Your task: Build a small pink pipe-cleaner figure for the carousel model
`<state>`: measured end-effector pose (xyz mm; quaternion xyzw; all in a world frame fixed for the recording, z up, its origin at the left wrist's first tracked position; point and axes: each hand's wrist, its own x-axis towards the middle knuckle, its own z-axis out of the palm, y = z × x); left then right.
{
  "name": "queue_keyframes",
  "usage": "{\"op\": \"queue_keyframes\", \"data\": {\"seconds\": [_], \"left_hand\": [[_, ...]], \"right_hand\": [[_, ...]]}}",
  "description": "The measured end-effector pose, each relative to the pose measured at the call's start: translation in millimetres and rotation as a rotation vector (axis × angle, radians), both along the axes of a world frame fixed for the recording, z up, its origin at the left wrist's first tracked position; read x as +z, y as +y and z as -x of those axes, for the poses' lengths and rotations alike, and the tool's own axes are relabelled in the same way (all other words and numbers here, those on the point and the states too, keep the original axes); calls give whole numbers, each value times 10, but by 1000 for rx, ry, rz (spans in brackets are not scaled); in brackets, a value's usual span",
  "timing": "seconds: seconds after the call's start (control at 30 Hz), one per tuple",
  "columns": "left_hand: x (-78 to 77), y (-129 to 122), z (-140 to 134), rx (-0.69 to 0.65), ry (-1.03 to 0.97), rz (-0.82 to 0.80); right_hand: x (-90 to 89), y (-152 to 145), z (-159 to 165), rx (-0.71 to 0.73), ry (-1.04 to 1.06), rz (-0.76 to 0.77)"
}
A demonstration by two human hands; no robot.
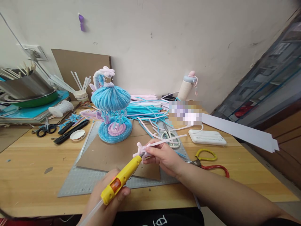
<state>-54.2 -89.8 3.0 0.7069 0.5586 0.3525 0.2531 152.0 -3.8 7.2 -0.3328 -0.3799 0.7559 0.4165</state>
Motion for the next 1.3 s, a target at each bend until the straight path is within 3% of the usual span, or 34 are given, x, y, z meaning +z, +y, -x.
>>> {"op": "queue_keyframes", "data": {"seconds": [0.47, 1.3], "left_hand": [[148, -23, -107, -17, -87, 56], [166, -23, -133, -5, -100, 14]], "right_hand": [[3, 8, -3, -5, -21, -39], [-20, 17, -7, -17, -28, -53]]}}
